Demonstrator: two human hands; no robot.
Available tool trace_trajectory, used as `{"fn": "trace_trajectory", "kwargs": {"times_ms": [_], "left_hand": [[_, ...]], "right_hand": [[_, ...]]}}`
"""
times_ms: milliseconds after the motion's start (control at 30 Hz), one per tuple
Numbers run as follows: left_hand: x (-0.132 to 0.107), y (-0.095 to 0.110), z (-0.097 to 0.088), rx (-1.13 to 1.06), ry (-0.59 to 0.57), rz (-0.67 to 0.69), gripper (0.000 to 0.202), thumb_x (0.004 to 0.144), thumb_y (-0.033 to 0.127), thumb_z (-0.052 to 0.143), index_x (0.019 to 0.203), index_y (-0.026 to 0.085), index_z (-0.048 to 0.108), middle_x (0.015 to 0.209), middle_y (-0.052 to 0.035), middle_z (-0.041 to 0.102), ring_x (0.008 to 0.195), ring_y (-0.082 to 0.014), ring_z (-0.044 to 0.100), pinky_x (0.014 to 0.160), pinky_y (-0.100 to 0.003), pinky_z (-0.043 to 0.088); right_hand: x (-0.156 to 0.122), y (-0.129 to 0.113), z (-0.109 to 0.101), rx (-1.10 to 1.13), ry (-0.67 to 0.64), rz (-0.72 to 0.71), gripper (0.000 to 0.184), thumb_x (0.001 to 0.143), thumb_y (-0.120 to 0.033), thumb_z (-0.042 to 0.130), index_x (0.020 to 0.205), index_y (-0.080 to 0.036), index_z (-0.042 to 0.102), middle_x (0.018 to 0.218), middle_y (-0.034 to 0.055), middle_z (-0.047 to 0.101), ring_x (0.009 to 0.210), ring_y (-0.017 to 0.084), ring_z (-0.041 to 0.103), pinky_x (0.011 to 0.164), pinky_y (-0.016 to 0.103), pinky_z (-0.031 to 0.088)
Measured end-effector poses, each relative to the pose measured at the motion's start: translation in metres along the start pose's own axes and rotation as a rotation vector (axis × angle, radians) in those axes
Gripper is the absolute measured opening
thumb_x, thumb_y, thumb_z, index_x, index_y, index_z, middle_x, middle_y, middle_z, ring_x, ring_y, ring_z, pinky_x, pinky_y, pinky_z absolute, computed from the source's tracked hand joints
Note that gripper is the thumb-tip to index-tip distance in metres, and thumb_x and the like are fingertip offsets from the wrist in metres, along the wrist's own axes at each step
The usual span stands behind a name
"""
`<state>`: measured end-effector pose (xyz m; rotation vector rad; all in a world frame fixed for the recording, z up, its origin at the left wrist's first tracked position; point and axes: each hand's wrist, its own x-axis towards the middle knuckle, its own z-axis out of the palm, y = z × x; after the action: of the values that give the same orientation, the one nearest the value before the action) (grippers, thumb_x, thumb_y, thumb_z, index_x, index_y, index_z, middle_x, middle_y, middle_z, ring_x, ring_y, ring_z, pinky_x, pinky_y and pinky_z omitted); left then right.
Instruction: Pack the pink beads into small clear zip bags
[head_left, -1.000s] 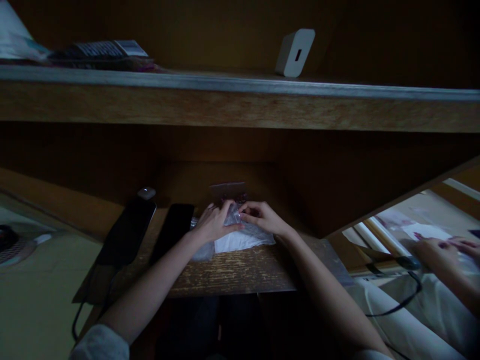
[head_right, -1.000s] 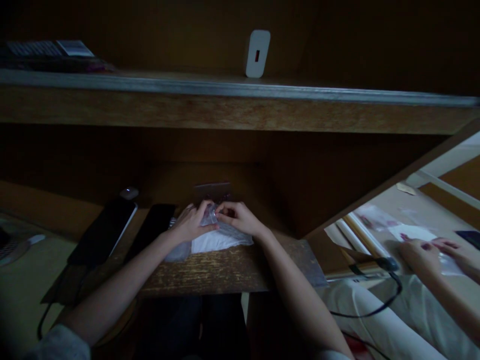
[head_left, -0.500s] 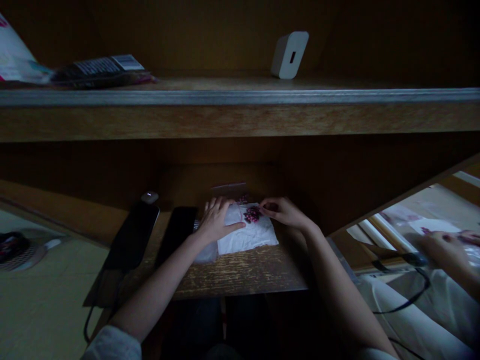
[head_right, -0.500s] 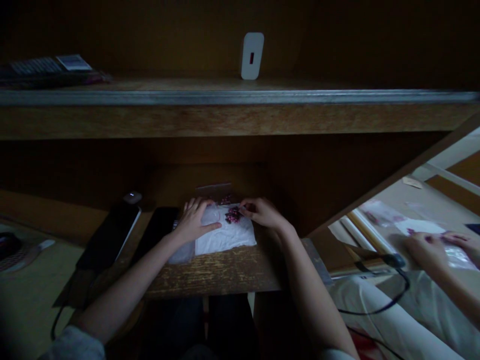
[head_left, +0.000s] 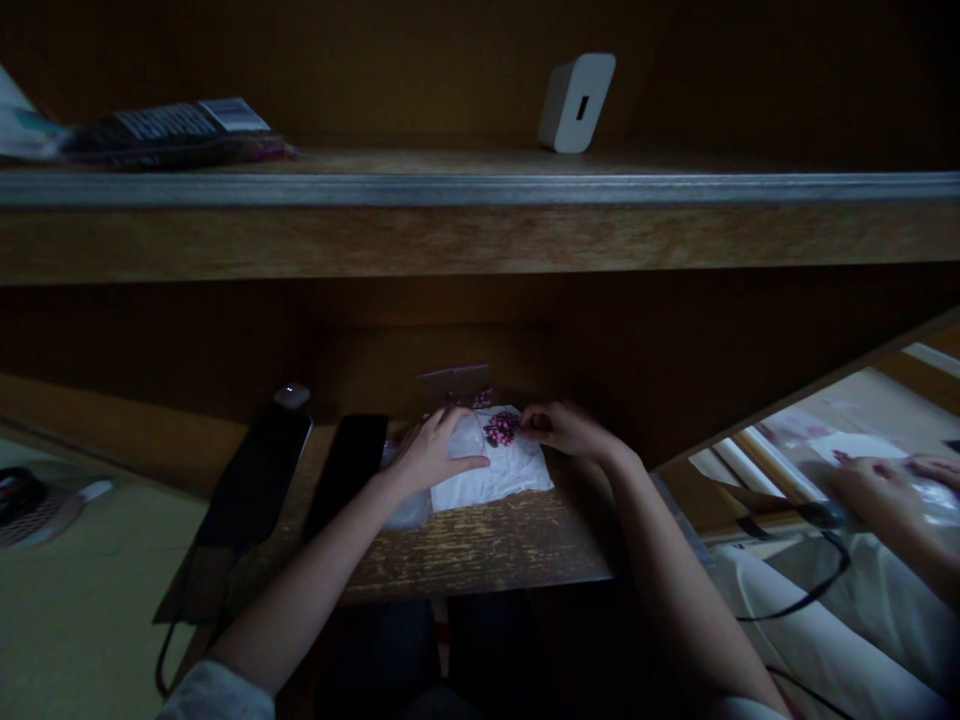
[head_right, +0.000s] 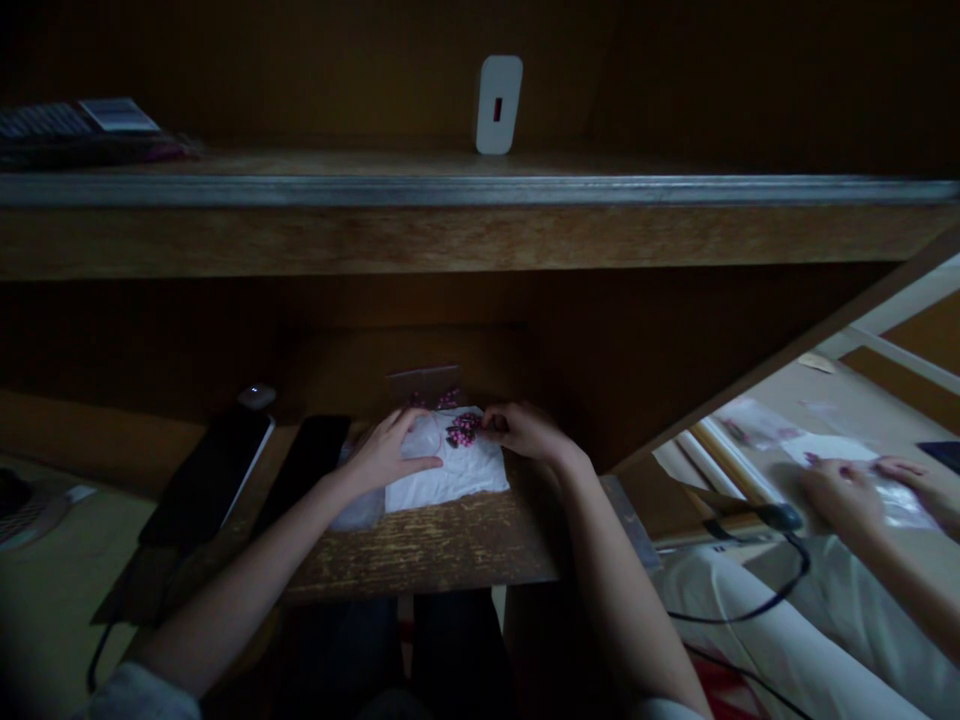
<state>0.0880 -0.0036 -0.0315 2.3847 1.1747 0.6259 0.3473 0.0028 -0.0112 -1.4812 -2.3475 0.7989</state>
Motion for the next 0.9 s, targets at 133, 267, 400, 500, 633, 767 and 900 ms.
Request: {"fn": "trace_trajectory", "kwargs": {"times_ms": [133, 267, 400, 500, 633, 767, 900], "left_hand": [[0.000, 0.000, 0.000, -0.019, -0.003, -0.019, 0.061, 0.073, 0.058, 0.062, 0.118, 0.021, 0.043, 0.108, -0.0085, 0.058, 0.096, -0.0246, 0.057, 0.079, -0.038, 0.048], [0.000, 0.001, 0.000, -0.035, -0.011, -0.040, 0.058, 0.073, 0.057, 0.063, 0.115, 0.022, 0.044, 0.099, -0.0066, 0.059, 0.090, -0.0238, 0.058, 0.074, -0.036, 0.047], [0.002, 0.001, 0.002, -0.060, -0.013, -0.041, 0.058, 0.071, 0.056, 0.065, 0.113, 0.022, 0.045, 0.094, -0.0056, 0.058, 0.089, -0.0242, 0.058, 0.072, -0.035, 0.046], [0.002, 0.000, 0.002, -0.080, -0.017, -0.036, 0.056, 0.071, 0.054, 0.066, 0.112, 0.022, 0.046, 0.092, -0.0048, 0.058, 0.086, -0.0228, 0.058, 0.070, -0.033, 0.045], [0.001, 0.000, 0.001, -0.052, -0.014, -0.035, 0.055, 0.071, 0.055, 0.065, 0.111, 0.022, 0.046, 0.092, -0.0036, 0.058, 0.081, -0.0208, 0.056, 0.068, -0.032, 0.043], [0.000, 0.000, 0.002, -0.036, -0.012, -0.028, 0.054, 0.070, 0.054, 0.066, 0.110, 0.023, 0.046, 0.089, -0.0021, 0.057, 0.078, -0.0197, 0.055, 0.065, -0.030, 0.041], [0.000, 0.001, 0.002, -0.049, -0.007, -0.016, 0.053, 0.071, 0.053, 0.066, 0.110, 0.024, 0.046, 0.092, -0.0022, 0.057, 0.078, -0.0191, 0.055, 0.066, -0.030, 0.041]], "right_hand": [[-0.001, -0.011, -0.001, 0.199, 0.060, -0.084, 0.024, 0.086, -0.036, 0.051, 0.085, -0.016, 0.064, 0.080, 0.0044, 0.064, 0.070, 0.014, 0.054, 0.065, 0.025, 0.041], [0.000, -0.035, 0.007, 0.351, 0.115, -0.124, 0.027, 0.086, -0.040, 0.052, 0.089, -0.016, 0.064, 0.085, 0.0051, 0.065, 0.073, 0.015, 0.057, 0.067, 0.025, 0.044], [0.007, -0.051, 0.021, 0.307, 0.174, -0.205, 0.029, 0.087, -0.041, 0.051, 0.090, -0.016, 0.065, 0.083, 0.0041, 0.066, 0.071, 0.014, 0.058, 0.065, 0.024, 0.043], [0.010, -0.048, 0.024, 0.206, 0.189, -0.201, 0.029, 0.088, -0.041, 0.050, 0.094, -0.018, 0.066, 0.086, 0.0036, 0.068, 0.072, 0.014, 0.060, 0.066, 0.024, 0.042], [0.007, -0.022, 0.013, 0.109, 0.245, -0.071, 0.029, 0.090, -0.040, 0.046, 0.098, -0.019, 0.066, 0.089, 0.0047, 0.069, 0.073, 0.015, 0.062, 0.066, 0.024, 0.042], [0.003, 0.008, 0.002, -0.036, 0.197, 0.031, 0.025, 0.087, -0.037, 0.050, 0.098, -0.021, 0.066, 0.085, 0.0047, 0.070, 0.069, 0.016, 0.061, 0.061, 0.024, 0.040], [0.003, 0.017, 0.003, -0.077, 0.117, 0.022, 0.023, 0.085, -0.036, 0.052, 0.093, -0.021, 0.067, 0.081, 0.0033, 0.070, 0.064, 0.014, 0.058, 0.057, 0.023, 0.037]]}}
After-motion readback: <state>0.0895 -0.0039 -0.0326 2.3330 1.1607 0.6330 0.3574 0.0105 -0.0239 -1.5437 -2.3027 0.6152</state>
